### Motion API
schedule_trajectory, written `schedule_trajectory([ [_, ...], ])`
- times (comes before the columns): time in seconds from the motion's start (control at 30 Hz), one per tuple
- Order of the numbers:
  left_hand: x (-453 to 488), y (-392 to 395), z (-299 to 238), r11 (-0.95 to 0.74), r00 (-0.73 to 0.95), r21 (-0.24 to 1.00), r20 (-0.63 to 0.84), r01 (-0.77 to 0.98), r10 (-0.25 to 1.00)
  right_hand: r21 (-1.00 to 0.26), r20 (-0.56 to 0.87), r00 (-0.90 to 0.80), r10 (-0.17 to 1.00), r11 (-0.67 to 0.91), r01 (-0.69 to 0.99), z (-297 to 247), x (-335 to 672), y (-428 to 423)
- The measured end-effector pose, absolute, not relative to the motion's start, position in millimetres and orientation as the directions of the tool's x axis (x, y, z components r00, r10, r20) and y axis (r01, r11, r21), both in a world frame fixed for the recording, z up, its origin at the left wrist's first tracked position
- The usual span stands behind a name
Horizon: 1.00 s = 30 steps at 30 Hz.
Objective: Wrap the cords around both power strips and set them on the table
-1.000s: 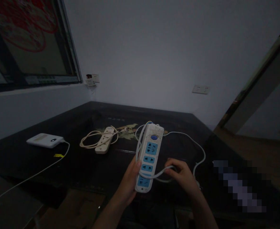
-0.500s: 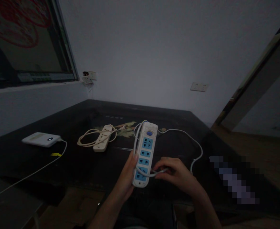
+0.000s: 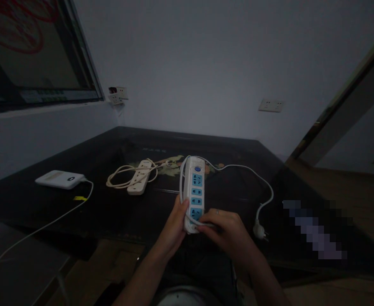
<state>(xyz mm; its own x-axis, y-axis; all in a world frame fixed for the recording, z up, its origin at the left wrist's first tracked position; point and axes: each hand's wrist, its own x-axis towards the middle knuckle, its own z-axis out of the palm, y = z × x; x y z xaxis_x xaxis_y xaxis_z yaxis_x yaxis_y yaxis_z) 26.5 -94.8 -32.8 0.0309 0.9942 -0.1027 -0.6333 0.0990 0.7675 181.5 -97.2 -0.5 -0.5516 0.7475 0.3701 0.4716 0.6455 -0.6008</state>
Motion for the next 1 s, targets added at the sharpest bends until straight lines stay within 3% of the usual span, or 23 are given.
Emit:
schedule_trajectory([
  [0.3,26,-102,-25,0.134,0.075,0.697,-0.114,-0.704,0.991,-0.650,0.440,-0.508,0.740,0.653,0.388,-2,185,-97],
  [0.53,29,-99,-32,0.169,0.105,0.635,-0.138,-0.754,0.985,-0.613,0.482,-0.503,0.718,0.686,0.392,-6,184,-97],
  [0.77,32,-95,-31,0.127,0.014,0.659,-0.174,-0.741,0.985,-0.576,0.490,-0.509,0.708,0.701,0.421,-8,179,-106],
  [1.0,29,-94,-35,0.047,-0.013,0.735,-0.077,-0.677,0.997,-0.564,0.499,-0.510,0.701,0.709,0.423,-5,180,-104],
])
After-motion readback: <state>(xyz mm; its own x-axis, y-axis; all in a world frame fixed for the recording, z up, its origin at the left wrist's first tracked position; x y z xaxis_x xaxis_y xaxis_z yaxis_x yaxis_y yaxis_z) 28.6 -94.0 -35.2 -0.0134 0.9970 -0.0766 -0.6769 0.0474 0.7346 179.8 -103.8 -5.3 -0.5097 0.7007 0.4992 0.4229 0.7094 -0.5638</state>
